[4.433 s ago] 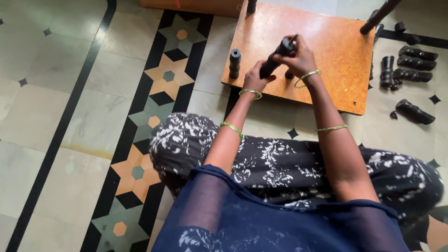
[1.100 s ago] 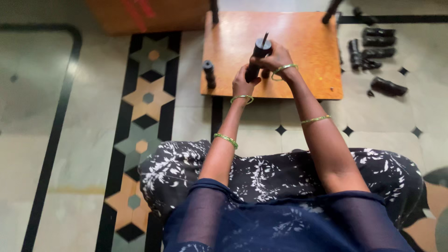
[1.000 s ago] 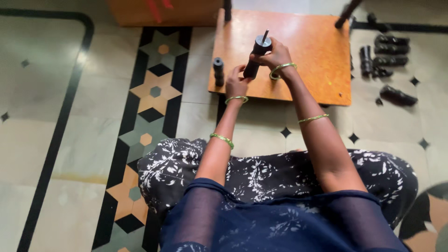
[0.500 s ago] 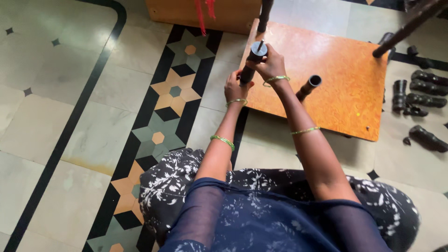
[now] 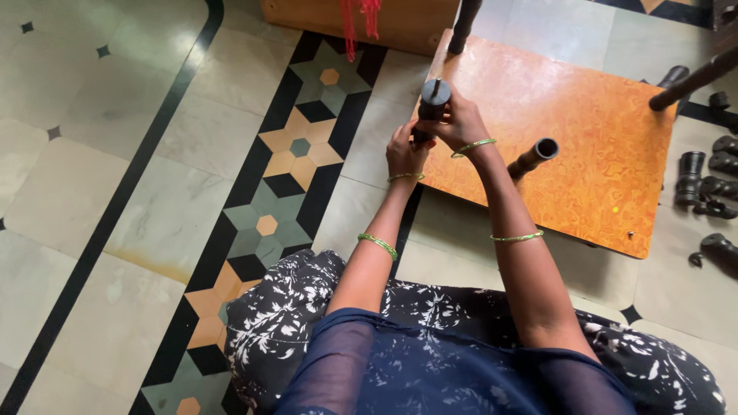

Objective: The person assembles a small wooden table by inserting cylindrical legs into pre-drilled holes in the tabletop. They handle multiple legs and align them with the tabletop, then place the tabletop onto the legs.

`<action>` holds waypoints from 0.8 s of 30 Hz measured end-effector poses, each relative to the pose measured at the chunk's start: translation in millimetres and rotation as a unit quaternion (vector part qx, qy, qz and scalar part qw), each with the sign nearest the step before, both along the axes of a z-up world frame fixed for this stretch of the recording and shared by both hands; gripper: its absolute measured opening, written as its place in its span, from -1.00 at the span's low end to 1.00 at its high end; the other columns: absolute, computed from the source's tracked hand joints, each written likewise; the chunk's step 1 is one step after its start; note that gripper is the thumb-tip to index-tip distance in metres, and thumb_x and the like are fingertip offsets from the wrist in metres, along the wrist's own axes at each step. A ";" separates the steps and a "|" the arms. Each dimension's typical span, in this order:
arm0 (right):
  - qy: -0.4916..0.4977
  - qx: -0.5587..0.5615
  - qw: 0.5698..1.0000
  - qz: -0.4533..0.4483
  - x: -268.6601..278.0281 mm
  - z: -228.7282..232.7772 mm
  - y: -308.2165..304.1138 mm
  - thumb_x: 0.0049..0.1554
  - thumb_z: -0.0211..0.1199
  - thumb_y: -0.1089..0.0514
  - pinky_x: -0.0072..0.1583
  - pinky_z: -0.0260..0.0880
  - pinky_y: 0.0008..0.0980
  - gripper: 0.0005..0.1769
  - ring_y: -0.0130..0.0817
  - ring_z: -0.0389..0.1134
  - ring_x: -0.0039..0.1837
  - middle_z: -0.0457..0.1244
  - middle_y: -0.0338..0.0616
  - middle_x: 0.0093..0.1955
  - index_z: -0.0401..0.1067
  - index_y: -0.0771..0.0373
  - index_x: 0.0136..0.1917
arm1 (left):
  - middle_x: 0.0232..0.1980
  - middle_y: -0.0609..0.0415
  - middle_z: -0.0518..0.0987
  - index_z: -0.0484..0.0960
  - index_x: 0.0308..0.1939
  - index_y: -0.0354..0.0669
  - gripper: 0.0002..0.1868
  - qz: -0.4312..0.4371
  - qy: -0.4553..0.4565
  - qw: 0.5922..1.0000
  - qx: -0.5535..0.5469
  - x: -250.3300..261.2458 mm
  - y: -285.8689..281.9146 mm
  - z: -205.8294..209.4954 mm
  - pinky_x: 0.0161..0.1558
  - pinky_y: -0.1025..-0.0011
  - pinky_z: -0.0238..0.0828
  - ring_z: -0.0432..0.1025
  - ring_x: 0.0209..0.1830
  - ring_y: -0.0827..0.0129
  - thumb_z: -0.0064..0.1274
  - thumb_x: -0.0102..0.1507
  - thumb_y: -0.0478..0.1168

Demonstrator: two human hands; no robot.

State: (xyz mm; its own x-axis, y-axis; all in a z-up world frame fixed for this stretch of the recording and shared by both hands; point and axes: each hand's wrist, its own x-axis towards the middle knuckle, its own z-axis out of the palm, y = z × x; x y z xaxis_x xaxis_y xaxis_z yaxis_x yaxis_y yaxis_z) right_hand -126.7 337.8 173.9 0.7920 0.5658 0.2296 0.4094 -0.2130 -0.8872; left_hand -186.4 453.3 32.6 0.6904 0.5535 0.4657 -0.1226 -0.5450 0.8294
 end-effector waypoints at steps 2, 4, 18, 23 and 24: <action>-0.017 -0.001 1.000 -0.008 -2.9 0.1 0.7 -0.02 0.57 0.17 0.10 0.56 -0.31 -0.36 -0.33 0.49 0.09 0.40 -0.09 0.02 0.32 0.28 0.24 | -0.02 0.02 0.65 0.63 0.08 -0.06 -0.41 -0.020 0.013 1.000 -0.013 -2.6 3.1 1.5 -0.03 0.19 0.53 0.56 -0.03 0.03 0.46 -0.03 -0.24; -0.049 -0.021 0.998 -0.029 -4.4 2.0 -0.2 -0.05 0.63 0.16 0.07 0.56 -0.30 -0.38 -0.32 0.51 0.06 0.39 -0.06 -0.04 0.32 0.31 0.14 | 0.00 0.02 0.66 0.64 0.10 -0.05 -0.41 -0.029 0.024 0.999 -0.010 -3.8 3.6 4.5 -0.02 0.19 0.53 0.56 -0.02 0.03 0.42 -0.02 -0.26; -0.013 0.062 0.997 -0.032 -2.7 -1.3 -4.3 0.12 0.34 0.49 0.26 0.58 -0.33 -0.31 -0.33 0.47 0.27 0.37 -0.05 0.23 0.19 0.20 0.43 | 0.00 0.00 0.64 0.59 0.12 -0.04 -0.42 -0.030 0.021 0.999 -0.033 -1.2 2.8 -3.6 -0.05 0.20 0.50 0.55 -0.02 0.04 0.41 0.03 -0.26; -0.056 0.028 0.998 -0.013 -7.8 29.7 -2.3 0.07 0.41 0.49 0.26 0.53 -0.29 -0.21 -0.31 0.42 0.25 0.32 -0.05 0.25 0.14 0.20 0.45 | 0.04 -0.02 0.62 0.58 0.18 -0.03 -0.44 -0.064 0.039 0.997 -0.032 -1.6 5.8 -3.3 -0.03 0.20 0.51 0.55 -0.01 0.02 0.25 0.09 -0.41; -0.057 0.047 0.997 0.006 -10.6 35.6 -4.5 0.08 0.37 0.50 0.28 0.49 -0.26 -0.20 -0.28 0.40 0.25 0.28 -0.04 0.32 0.12 0.22 0.49 | 0.05 -0.02 0.62 0.57 0.18 -0.03 -0.44 -0.070 0.032 0.996 -0.033 -2.4 5.5 -2.5 -0.03 0.21 0.52 0.55 0.00 0.02 0.22 0.09 -0.44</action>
